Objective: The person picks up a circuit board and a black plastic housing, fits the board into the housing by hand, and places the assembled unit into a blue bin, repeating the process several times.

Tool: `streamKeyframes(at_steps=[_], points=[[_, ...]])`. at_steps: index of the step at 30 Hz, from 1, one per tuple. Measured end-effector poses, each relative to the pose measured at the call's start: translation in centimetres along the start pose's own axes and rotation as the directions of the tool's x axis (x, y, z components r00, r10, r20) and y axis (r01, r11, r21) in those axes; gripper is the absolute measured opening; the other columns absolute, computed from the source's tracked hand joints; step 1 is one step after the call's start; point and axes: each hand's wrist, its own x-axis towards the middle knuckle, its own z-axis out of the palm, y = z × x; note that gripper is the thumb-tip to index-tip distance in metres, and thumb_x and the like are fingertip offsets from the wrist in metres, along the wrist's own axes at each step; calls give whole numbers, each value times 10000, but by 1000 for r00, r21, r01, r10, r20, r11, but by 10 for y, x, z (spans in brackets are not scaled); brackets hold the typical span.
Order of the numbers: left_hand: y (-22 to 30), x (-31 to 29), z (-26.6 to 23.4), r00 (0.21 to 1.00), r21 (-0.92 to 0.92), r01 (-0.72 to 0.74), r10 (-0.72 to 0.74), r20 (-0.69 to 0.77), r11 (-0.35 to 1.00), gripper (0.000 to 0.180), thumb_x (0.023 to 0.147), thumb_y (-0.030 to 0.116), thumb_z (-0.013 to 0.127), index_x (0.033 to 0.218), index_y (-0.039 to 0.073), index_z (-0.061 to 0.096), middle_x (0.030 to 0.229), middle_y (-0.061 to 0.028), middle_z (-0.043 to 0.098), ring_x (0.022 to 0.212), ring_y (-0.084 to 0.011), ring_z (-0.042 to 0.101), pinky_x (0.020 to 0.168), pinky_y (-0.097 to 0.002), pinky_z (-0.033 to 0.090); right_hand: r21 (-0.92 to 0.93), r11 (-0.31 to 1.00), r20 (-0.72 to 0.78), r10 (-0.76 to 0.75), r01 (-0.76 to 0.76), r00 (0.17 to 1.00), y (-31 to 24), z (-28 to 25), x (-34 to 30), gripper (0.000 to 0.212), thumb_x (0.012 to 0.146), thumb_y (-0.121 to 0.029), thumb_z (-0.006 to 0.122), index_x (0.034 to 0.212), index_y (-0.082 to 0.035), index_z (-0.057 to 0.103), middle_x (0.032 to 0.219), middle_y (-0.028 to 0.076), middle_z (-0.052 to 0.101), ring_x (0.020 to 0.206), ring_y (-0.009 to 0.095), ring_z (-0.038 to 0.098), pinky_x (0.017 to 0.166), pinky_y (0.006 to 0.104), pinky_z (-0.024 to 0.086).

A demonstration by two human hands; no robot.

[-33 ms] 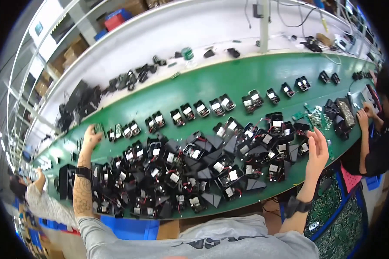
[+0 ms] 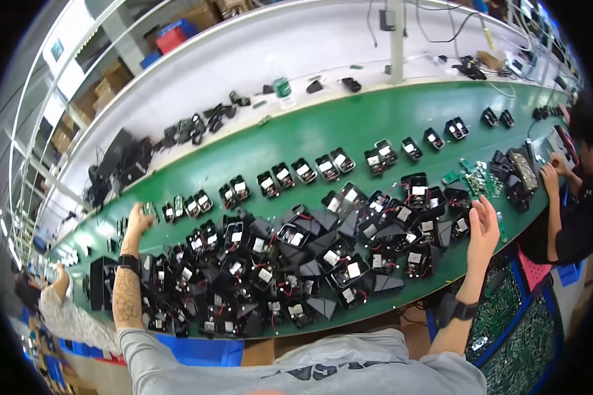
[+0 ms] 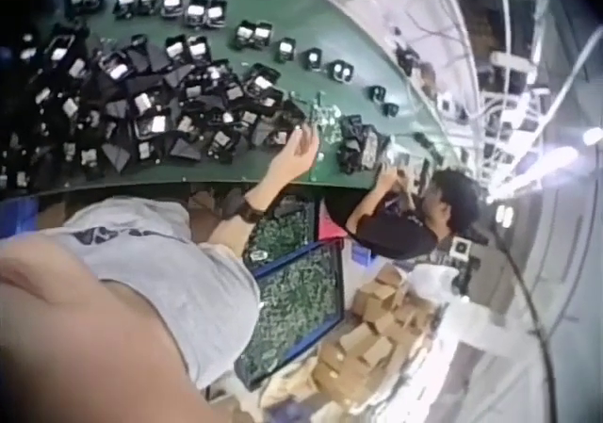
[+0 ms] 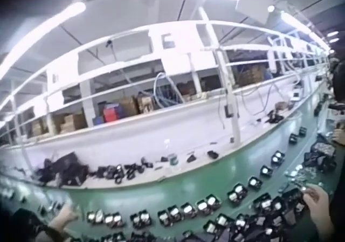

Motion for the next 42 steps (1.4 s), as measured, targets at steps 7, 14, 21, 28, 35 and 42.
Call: streamKeyframes(at_steps=[7,14,21,28,35,42], points=[[0,37,73,842,102,308,-321,433,946,395,685,89,651,1063,-8,590,903,-278,647,893,-398,648,746,-414,533,-721,655,156,-166,227,974,56,-40,-15,484,841,-163,638,1297,-63,511,1385,128,451,1301,346,349,1088,426,277],[-20,57,85,968,86,-157,136,211,984,501,795,315,661,1124,-30,505,1047,-235,626,977,-409,591,821,-426,473,-616,752,82,-235,235,968,66,-16,-14,296,841,-150,635,1111,-28,631,1287,94,558,1283,322,396,1061,407,317],[19,68,94,966,12,33,-35,258,999,416,659,131,770,941,58,473,813,-159,600,614,-254,609,504,-344,477,-479,830,63,-292,286,954,80,-42,-5,177,871,-132,616,983,-18,691,1177,112,635,1201,288,510,1033,367,354],[-81,89,-9,942,-395,-276,328,70,876,410,741,94,714,1115,91,545,1014,-162,595,911,-259,616,736,-350,549,-362,901,84,-223,238,971,74,-50,38,194,900,-135,610,1018,-5,692,1087,90,657,1013,163,601,854,279,469],[166,-52,-82,867,-920,358,309,390,157,346,966,176,522,1271,20,472,1252,-147,546,1102,-213,601,763,-233,581,-185,982,-31,40,-45,999,85,-89,59,250,881,-180,651,1060,-9,688,949,48,693,873,120,632,783,243,483],[322,-266,-26,715,-680,633,58,697,370,582,844,56,586,1376,139,366,1138,-165,591,1044,-277,631,690,-340,568,-648,753,177,295,-114,939,86,-64,92,335,879,-254,636,1074,16,671,961,55,706,864,121,624,805,254,469]])
